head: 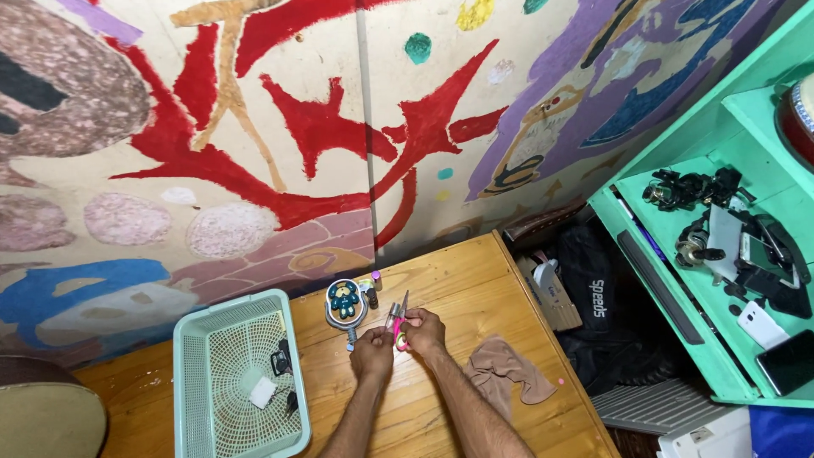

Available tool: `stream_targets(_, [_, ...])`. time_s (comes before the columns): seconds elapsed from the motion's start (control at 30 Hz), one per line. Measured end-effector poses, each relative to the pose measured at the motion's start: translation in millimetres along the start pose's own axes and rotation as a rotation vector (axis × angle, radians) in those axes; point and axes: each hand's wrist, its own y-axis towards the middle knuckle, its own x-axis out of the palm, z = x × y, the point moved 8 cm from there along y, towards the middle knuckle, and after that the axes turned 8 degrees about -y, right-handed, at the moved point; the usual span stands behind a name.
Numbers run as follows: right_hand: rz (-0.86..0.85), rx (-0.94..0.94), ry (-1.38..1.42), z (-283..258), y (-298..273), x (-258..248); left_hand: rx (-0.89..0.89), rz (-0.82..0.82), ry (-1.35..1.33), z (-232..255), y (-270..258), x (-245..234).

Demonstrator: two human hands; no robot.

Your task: The person removes a basket and several small items from a green shelf, including a toy, a small bottle, a USB cable, scissors, and a drum. They place each item on a wooden table, briefly inspect them, and then return them to the shelf in a different arrangement.

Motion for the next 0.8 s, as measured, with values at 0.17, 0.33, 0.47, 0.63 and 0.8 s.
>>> stream_targets(0.17, [0.071,-0.117,-0.270,16,33,13,0.146,0.057,0.208,2,22,5])
stream_targets(0.33, [0.083,-0.195,-0.374,7,39,19,0.218,0.072,0.328,11,30,9])
stream_targets(0.47, [0.096,-0.233,-0.393,14,53,26,0.259,0.093,0.394,15,37,9])
stream_targets(0.63, [0.075,-0.274,-0.374,17,60,26,0.238,0.083,0.438,16,46,7])
stream_targets(0.8, [-0.029,-0.184,-0.361,5,39,17,0.218,0.080,0.423,25,35,3])
